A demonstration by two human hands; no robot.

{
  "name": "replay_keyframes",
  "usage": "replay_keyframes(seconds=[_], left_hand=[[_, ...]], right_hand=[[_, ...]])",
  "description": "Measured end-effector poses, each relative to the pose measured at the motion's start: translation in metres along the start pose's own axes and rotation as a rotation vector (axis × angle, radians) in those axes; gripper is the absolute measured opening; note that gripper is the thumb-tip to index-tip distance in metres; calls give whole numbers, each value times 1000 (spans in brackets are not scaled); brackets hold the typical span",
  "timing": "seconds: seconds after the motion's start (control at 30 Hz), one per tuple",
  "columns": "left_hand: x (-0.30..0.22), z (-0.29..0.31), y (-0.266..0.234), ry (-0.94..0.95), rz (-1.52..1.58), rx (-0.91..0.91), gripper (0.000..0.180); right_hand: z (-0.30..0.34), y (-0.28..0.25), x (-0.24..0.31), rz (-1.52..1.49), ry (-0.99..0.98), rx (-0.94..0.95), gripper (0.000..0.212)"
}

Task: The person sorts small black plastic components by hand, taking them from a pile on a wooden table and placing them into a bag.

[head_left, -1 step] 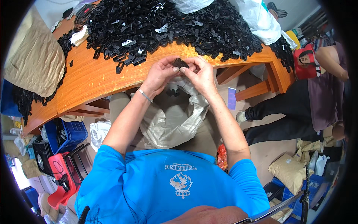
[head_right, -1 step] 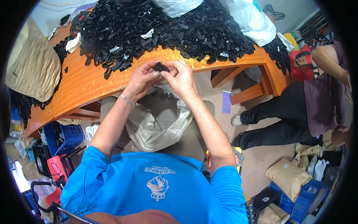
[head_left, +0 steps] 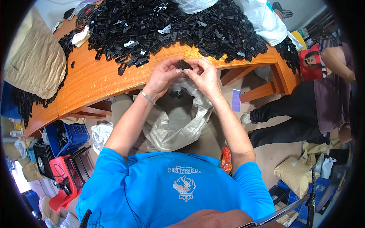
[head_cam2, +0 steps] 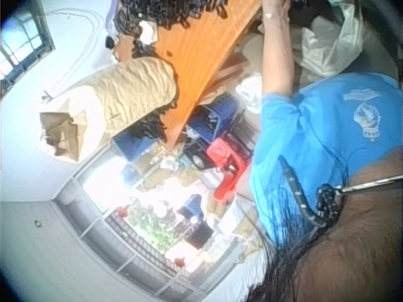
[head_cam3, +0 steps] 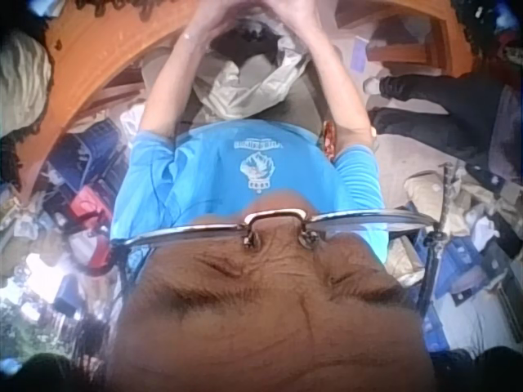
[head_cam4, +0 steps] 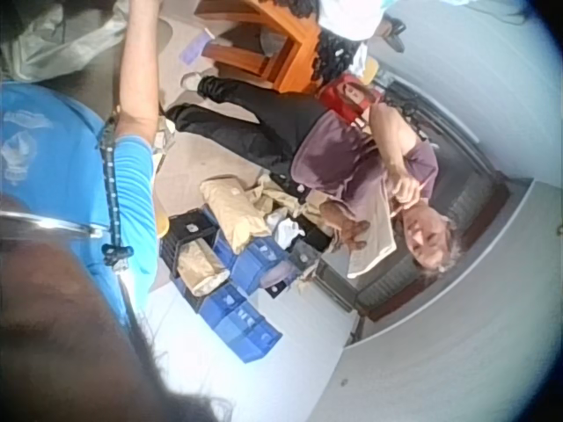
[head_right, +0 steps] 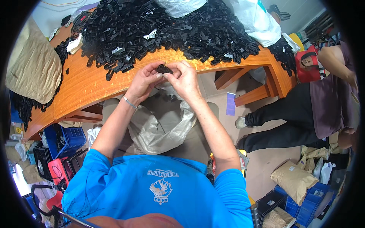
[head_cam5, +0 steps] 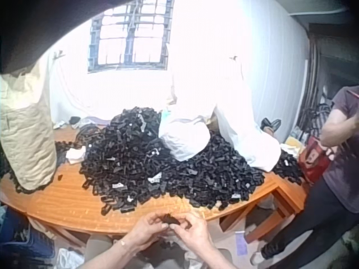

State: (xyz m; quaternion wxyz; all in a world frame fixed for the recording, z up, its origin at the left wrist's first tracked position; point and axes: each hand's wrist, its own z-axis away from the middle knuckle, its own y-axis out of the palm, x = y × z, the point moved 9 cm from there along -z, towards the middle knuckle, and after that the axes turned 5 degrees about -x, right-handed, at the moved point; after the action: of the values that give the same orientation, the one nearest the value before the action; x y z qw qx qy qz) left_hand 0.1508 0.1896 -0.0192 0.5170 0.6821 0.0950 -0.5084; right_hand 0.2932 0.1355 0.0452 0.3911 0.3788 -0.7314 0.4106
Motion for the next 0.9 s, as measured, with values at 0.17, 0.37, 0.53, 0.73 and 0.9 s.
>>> replay_keyframes(seconds=[0.17,0.37,0.53,0.73,0.9], left_hand=[[-2,19,7,91,-425,-168,48],[19,47,-7,131,-618,-248,31],[39,66,-21,-56,-462,-241,29],[-2,95,1,362,-1141,-99,25],[-84,92,-11,757,-1399,-367,20]], right_hand=[[19,18,-34,1,231,74,31],[62,41,-56,-74,248,112,32],[75,45,-66,-55,305,290,30],[-7,-30,-40,434,-10,-59,22],[-49,-31,-40,831,-141,-93,26]])
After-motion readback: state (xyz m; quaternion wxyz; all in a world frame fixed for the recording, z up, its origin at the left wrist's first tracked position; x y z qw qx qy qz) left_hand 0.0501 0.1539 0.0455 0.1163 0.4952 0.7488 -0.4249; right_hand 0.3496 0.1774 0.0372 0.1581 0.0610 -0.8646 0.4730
